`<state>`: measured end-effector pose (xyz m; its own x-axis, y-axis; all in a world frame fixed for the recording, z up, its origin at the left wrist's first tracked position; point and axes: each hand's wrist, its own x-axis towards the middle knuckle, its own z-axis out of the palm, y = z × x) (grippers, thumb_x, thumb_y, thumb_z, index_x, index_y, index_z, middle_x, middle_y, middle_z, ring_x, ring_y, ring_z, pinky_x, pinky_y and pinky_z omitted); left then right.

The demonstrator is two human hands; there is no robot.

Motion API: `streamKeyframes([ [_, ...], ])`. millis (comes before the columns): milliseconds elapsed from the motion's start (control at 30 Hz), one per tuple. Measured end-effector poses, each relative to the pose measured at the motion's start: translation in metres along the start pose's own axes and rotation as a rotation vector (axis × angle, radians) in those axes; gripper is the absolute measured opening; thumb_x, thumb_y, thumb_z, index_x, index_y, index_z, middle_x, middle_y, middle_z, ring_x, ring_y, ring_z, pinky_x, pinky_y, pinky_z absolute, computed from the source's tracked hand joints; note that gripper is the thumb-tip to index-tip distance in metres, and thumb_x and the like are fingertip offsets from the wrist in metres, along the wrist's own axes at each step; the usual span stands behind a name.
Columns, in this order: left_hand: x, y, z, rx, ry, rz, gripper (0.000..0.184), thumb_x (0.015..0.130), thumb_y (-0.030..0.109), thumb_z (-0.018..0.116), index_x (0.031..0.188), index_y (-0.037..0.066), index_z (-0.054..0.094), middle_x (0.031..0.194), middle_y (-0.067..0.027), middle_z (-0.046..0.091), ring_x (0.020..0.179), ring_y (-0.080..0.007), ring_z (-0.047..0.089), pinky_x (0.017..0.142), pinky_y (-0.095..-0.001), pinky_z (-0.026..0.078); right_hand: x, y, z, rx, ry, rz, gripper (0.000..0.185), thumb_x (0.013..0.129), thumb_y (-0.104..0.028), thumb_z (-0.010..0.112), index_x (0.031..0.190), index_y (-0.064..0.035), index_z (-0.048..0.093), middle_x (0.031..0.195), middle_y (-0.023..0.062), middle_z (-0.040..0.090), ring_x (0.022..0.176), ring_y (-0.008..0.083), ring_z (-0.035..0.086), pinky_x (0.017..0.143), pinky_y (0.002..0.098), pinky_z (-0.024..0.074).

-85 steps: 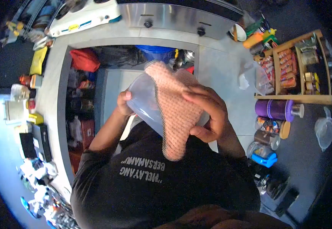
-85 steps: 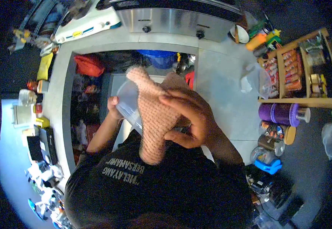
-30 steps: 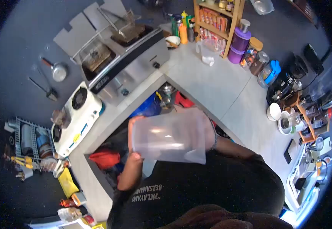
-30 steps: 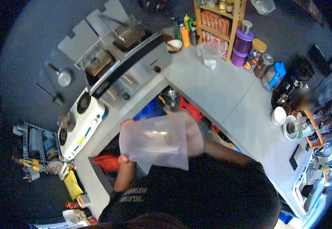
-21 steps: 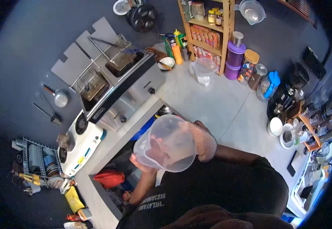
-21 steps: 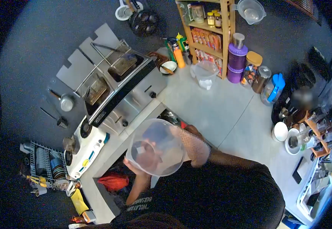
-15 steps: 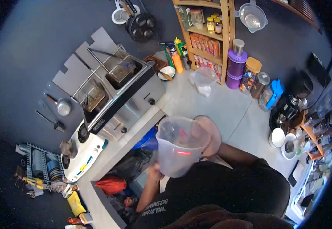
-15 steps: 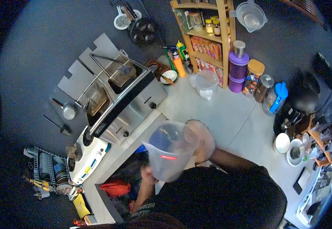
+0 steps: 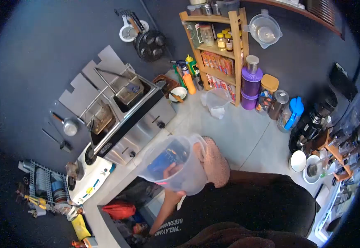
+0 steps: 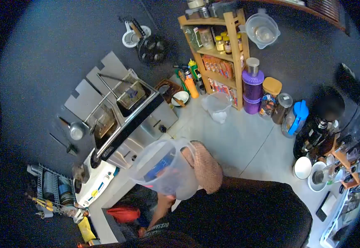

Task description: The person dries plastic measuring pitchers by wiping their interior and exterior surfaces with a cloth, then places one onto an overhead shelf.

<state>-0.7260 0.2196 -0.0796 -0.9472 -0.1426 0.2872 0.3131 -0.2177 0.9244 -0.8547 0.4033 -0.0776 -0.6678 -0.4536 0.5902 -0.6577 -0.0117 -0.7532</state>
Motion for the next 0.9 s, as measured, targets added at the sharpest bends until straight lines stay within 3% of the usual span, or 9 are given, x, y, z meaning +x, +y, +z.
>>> streamKeyframes([
  [100, -0.001, -0.025, -0.013, 0.098, -0.097, -0.085, 0.12, 0.066, 0.063, 0.09, 0.15, -0.004, 0.037, 0.144, -0.0152, 0.054, 0.131, -0.0283, 0.055, 0.111, -0.0453, 0.043, -0.001, -0.006, -0.014, -0.129, -0.011, -0.078, 0.07, 0.092, -0.04, 0.057, 0.154, -0.0127, 0.037, 0.161, 0.0111, 0.034, 0.151, 0.0271, 0.03, 0.125, 0.0447, 0.0229],
  [233, -0.005, -0.034, -0.012, -0.148, -0.081, -0.064, 0.095, 0.076, 0.051, 0.089, 0.143, -0.002, 0.047, 0.139, -0.0153, 0.057, 0.129, -0.0278, 0.056, 0.11, -0.0444, 0.043, -0.012, -0.037, -0.007, -0.598, -0.099, -0.314, 0.069, 0.093, -0.042, 0.054, 0.155, -0.0139, 0.037, 0.163, 0.011, 0.031, 0.153, 0.0278, 0.027, 0.126, 0.0458, 0.0203],
  [333, 0.012, -0.037, -0.05, 0.633, 0.006, 0.034, 0.085, 0.08, 0.038, 0.087, 0.143, -0.001, 0.046, 0.138, -0.0149, 0.057, 0.128, -0.0273, 0.056, 0.11, -0.0444, 0.044, -0.035, -0.043, 0.038, -1.028, -0.12, -0.436, 0.069, 0.094, -0.043, 0.052, 0.155, -0.0149, 0.037, 0.165, 0.011, 0.03, 0.155, 0.0284, 0.025, 0.127, 0.0466, 0.0183],
  [367, 0.015, -0.047, -0.065, 0.535, -0.029, 0.076, 0.083, 0.08, 0.032, 0.087, 0.143, -0.001, 0.045, 0.139, -0.0153, 0.056, 0.128, -0.0273, 0.056, 0.109, -0.0443, 0.044, -0.036, -0.038, 0.054, -1.042, -0.116, -0.462, 0.069, 0.094, -0.044, 0.051, 0.155, -0.0152, 0.037, 0.165, 0.0109, 0.029, 0.156, 0.0285, 0.024, 0.128, 0.0468, 0.0176],
  [400, 0.018, -0.057, -0.079, 0.437, -0.068, 0.114, 0.081, 0.079, 0.026, 0.087, 0.144, 0.0, 0.044, 0.14, -0.0157, 0.056, 0.129, -0.0273, 0.056, 0.109, -0.0442, 0.045, -0.038, -0.034, 0.062, -0.852, -0.105, -0.479, 0.068, 0.095, -0.042, 0.051, 0.155, -0.0142, 0.037, 0.165, 0.0113, 0.029, 0.156, 0.0304, 0.024, 0.127, 0.0473, 0.0196],
  [467, 0.01, -0.055, -0.099, 0.515, -0.094, 0.199, 0.085, 0.079, 0.028, 0.087, 0.145, 0.001, 0.042, 0.141, -0.0166, 0.055, 0.129, -0.0278, 0.056, 0.11, -0.0442, 0.045, -0.042, -0.025, 0.076, -0.467, -0.103, -0.528, 0.066, 0.096, -0.038, 0.052, 0.155, -0.0122, 0.037, 0.165, 0.012, 0.03, 0.155, 0.0342, 0.024, 0.126, 0.0483, 0.0236],
  [567, -0.023, -0.012, -0.095, 0.157, -0.074, 0.146, 0.095, 0.079, 0.039, 0.088, 0.15, 0.002, 0.035, 0.143, -0.0178, 0.053, 0.13, -0.0299, 0.055, 0.111, -0.0445, 0.044, -0.036, -0.089, 0.075, -0.599, -0.072, -0.561, 0.063, 0.096, -0.034, 0.056, 0.152, -0.0108, 0.041, 0.16, 0.0155, 0.038, 0.151, 0.0356, 0.03, 0.123, 0.0467, 0.0295],
  [633, -0.049, 0.034, -0.086, -0.131, -0.109, 0.257, 0.103, 0.081, 0.049, 0.086, 0.153, 0.003, 0.029, 0.145, -0.0184, 0.051, 0.132, -0.0315, 0.054, 0.112, -0.0446, 0.044, -0.038, -0.111, 0.101, -0.529, -0.036, -0.487, 0.06, 0.097, -0.033, 0.056, 0.15, -0.0105, 0.042, 0.157, 0.0152, 0.041, 0.148, 0.0345, 0.033, 0.121, 0.0459, 0.0313],
  [900, -0.114, 0.049, -0.141, -0.356, -0.159, -0.028, 0.108, 0.081, 0.058, 0.081, 0.155, 0.003, 0.025, 0.146, -0.0185, 0.05, 0.133, -0.0321, 0.054, 0.112, -0.0445, 0.044, -0.043, -0.16, 0.183, -0.374, 0.034, -0.282, 0.049, 0.1, -0.03, 0.056, 0.144, -0.0095, 0.049, 0.146, 0.0138, 0.05, 0.137, 0.0304, 0.045, 0.113, 0.0428, 0.0385],
])
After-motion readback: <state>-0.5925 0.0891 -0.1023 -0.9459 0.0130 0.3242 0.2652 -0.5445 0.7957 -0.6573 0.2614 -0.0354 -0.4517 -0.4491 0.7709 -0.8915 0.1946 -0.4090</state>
